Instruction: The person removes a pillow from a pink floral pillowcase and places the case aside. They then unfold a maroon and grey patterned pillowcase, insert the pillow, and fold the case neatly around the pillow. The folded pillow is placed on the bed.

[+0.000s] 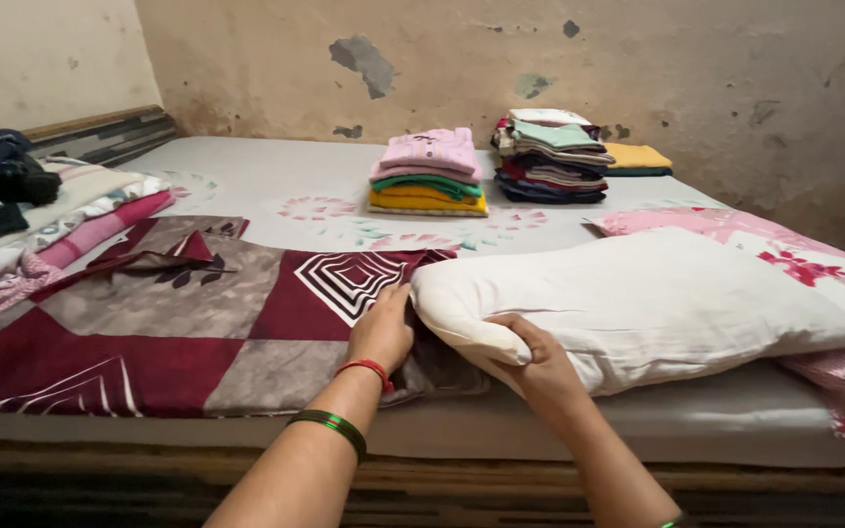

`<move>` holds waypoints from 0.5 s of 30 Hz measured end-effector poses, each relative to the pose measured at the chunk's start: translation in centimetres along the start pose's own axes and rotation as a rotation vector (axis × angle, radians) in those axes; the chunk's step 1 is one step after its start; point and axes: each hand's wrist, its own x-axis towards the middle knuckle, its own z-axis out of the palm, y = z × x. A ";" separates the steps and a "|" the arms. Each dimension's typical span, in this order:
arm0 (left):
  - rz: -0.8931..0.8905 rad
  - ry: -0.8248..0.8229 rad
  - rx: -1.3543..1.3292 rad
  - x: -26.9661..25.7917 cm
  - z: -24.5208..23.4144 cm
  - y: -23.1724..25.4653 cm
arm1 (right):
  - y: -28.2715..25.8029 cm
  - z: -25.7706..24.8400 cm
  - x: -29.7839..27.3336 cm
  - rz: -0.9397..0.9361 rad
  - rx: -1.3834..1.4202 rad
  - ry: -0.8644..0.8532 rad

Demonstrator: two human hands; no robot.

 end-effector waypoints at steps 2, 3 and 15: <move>0.065 0.033 -0.003 0.0 -0.5 0.0 | 0.0 1.2 0.7 -0.047 -0.143 0.013; 0.098 0.050 -0.004 0.0 -0.6 -0.1 | 0.0 1.6 1.0 -0.081 -0.259 0.025; 0.173 0.009 -0.078 -0.1 -2.4 -0.6 | -1.2 4.9 4.4 0.054 -0.386 0.046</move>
